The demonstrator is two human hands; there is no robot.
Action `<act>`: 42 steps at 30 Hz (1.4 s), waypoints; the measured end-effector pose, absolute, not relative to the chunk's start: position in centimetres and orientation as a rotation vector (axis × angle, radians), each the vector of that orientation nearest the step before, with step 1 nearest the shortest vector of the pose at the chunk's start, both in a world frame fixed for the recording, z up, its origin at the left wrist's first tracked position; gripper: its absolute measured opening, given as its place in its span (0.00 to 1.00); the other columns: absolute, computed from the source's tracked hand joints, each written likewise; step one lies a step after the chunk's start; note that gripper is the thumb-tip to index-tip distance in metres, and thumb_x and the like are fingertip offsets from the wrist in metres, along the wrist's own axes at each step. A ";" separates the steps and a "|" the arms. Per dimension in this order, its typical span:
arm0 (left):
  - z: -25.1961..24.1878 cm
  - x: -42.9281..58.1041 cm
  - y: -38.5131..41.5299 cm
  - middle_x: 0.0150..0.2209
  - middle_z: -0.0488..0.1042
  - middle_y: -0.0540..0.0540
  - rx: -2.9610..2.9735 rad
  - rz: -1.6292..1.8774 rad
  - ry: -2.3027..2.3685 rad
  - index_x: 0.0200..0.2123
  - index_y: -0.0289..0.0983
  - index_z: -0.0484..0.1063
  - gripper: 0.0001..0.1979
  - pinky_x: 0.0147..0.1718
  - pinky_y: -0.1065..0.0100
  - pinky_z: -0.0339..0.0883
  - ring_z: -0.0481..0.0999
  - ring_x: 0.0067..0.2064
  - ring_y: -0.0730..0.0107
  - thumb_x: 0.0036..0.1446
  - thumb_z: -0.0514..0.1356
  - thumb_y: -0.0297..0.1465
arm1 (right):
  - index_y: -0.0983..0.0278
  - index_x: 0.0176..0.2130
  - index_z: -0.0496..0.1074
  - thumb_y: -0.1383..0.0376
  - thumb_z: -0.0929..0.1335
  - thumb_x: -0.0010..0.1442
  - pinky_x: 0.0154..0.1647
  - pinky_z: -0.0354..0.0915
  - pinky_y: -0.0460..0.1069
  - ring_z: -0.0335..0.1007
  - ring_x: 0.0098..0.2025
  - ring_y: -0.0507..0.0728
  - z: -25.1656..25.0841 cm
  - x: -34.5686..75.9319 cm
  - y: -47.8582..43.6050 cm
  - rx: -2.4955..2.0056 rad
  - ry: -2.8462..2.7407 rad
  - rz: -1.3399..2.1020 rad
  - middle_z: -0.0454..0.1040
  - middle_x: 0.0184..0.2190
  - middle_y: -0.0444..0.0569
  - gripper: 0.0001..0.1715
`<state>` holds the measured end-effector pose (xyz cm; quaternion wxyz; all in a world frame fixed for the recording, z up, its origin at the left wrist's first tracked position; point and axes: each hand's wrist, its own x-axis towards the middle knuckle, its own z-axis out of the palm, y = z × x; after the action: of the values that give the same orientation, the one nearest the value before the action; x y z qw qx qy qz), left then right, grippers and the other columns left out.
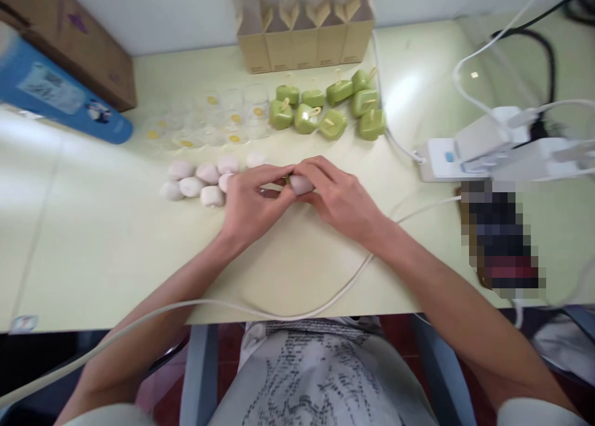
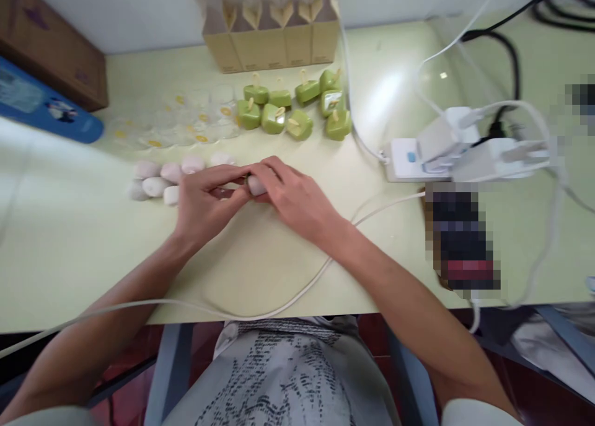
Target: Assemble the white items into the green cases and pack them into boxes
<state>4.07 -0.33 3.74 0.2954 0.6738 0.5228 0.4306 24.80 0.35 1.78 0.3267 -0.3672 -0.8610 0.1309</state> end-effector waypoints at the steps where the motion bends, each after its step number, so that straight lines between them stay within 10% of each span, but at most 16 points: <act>1: 3.7 4.2 -0.3 0.46 0.91 0.46 1.777 1.150 1.389 0.46 0.40 0.92 0.15 0.37 0.70 0.84 0.90 0.44 0.61 0.58 0.68 0.25 | 0.62 0.65 0.73 0.66 0.65 0.81 0.56 0.82 0.57 0.83 0.58 0.66 1.7 24.9 0.4 -0.940 -2.254 0.354 0.79 0.58 0.60 0.18; 14: 4.0 4.1 0.0 0.47 0.91 0.42 1.508 1.174 1.330 0.43 0.37 0.92 0.12 0.51 0.60 0.88 0.92 0.50 0.52 0.57 0.70 0.29 | 0.66 0.63 0.72 0.62 0.58 0.84 0.52 0.82 0.59 0.82 0.52 0.67 1.1 23.7 0.2 -1.031 -2.290 0.077 0.78 0.54 0.64 0.20; 31: 3.8 3.3 0.2 0.55 0.89 0.42 1.679 1.113 1.312 0.53 0.40 0.89 0.16 0.50 0.60 0.88 0.89 0.56 0.53 0.65 0.68 0.37 | 0.58 0.63 0.76 0.49 0.69 0.80 0.52 0.84 0.58 0.81 0.48 0.60 0.4 24.6 0.6 -0.963 -1.924 0.650 0.75 0.64 0.60 0.22; 35: 2.9 3.5 0.0 0.54 0.88 0.40 1.650 1.226 1.337 0.54 0.38 0.84 0.15 0.52 0.60 0.88 0.89 0.54 0.59 0.67 0.65 0.33 | 0.58 0.71 0.74 0.41 0.74 0.74 0.48 0.87 0.54 0.85 0.44 0.57 0.7 24.5 0.7 -0.947 -1.691 0.950 0.83 0.59 0.54 0.38; 42: 2.8 3.4 -0.5 0.64 0.81 0.38 2.055 1.185 1.303 0.56 0.41 0.80 0.15 0.50 0.58 0.89 0.84 0.63 0.54 0.68 0.65 0.34 | 0.61 0.67 0.83 0.47 0.72 0.76 0.55 0.89 0.59 0.91 0.48 0.62 1.2 24.6 0.3 -0.992 -1.601 1.050 0.89 0.53 0.52 0.30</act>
<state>3.44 -0.54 2.78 0.2159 0.7415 0.4699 0.4276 24.55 0.25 1.23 0.4729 -0.4055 -0.6542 0.4289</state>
